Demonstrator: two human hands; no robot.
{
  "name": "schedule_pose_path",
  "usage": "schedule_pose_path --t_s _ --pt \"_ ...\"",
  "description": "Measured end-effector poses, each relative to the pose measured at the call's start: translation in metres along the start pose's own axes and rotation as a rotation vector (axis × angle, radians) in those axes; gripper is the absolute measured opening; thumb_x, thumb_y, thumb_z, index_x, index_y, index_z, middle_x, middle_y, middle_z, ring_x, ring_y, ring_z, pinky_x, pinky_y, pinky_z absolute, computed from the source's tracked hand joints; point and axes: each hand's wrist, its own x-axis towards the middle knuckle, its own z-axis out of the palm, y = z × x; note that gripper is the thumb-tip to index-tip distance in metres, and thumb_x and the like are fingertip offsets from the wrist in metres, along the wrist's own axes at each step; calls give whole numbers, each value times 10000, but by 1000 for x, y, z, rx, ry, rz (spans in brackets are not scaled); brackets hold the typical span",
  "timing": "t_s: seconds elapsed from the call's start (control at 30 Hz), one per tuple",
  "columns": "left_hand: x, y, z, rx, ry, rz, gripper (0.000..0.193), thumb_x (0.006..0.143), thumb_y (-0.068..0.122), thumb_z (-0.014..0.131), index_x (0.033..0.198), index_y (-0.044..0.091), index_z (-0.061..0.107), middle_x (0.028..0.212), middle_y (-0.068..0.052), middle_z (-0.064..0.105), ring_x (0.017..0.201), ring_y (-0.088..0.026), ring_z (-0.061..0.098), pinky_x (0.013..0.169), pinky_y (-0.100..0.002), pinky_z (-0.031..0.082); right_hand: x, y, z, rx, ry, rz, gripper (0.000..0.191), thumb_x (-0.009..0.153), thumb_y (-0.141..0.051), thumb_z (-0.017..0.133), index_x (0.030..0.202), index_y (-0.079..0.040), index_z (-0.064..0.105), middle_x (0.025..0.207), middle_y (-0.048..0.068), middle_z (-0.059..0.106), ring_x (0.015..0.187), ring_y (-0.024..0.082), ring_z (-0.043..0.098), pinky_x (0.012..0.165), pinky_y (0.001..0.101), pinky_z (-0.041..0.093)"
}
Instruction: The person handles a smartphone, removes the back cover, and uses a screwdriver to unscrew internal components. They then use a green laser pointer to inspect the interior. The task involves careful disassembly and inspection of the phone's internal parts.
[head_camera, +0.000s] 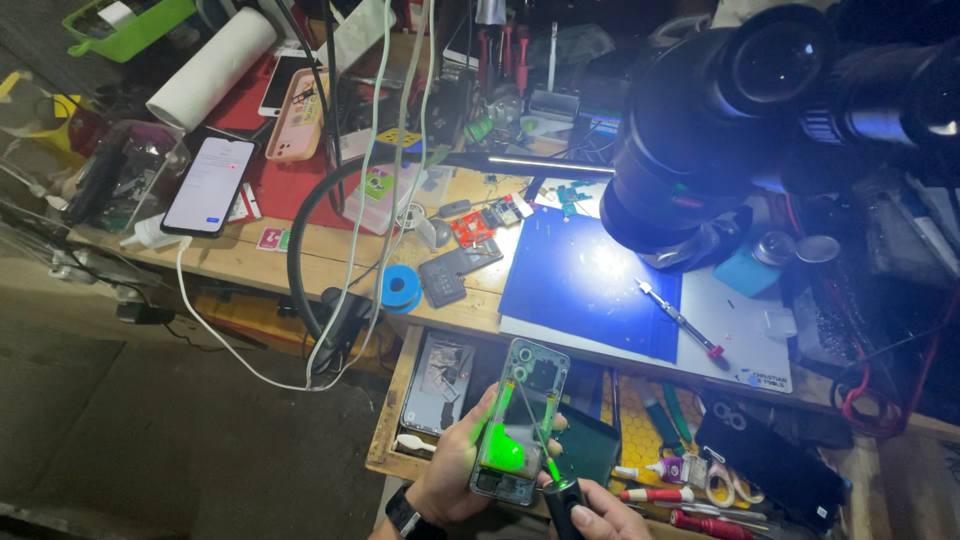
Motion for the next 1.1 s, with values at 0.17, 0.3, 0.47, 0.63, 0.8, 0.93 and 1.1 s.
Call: schedule_pose_path --t_s 0.17,0.3,0.47,0.63,0.8,0.93,1.1 --pt "-1 -2 2 104 33 73 565 1048 485 325 1459 119 452 1280 -212 633 1037 -261 697 793 -399 630 5 0 10 -56 18 -37 570 896 -321 640 1356 13 602 848 90 694 726 135 645 675 268 508" --pt "0 -4 1 86 34 73 631 1084 478 298 1446 -3 485 1312 -233 629 1074 -267 694 837 -391 629 5 4 18 -84 125 -51 536 896 -336 642 1306 4 590 797 92 695 684 141 648 634 278 512" --pt "-1 -6 2 82 42 87 627 1068 465 282 1442 1 476 1333 -213 630 1080 -261 697 851 -409 635 5 8 26 -123 165 -95 534 904 -333 655 1321 -5 593 790 70 681 687 118 626 637 260 493" --pt "-1 -8 0 67 52 92 630 1067 470 281 1459 16 473 1342 -200 631 1041 -283 696 858 -420 630 9 10 30 -142 151 -61 528 898 -331 630 1327 -25 593 788 72 692 676 126 635 640 277 511" --pt "-2 -9 -2 106 9 128 666 1082 503 283 1476 0 468 1339 -215 617 1033 -289 691 908 -427 611 12 14 35 -190 140 -101 489 919 -322 607 1301 -16 596 949 83 709 855 125 657 798 300 520" --pt "-3 -11 2 118 67 172 659 1058 482 309 1468 -9 463 1385 -204 598 1120 -269 687 956 -438 603 13 15 37 -231 122 -103 483 917 -322 591 1302 -32 598 1076 94 730 1004 129 672 932 309 505" --pt "-5 -9 4 120 88 179 653 1040 465 337 1468 -14 455 1417 -199 584 1158 -266 685 961 -438 612 14 11 39 -196 113 -76 484 916 -319 582 1306 -35 618 1060 94 723 970 134 665 907 319 513"
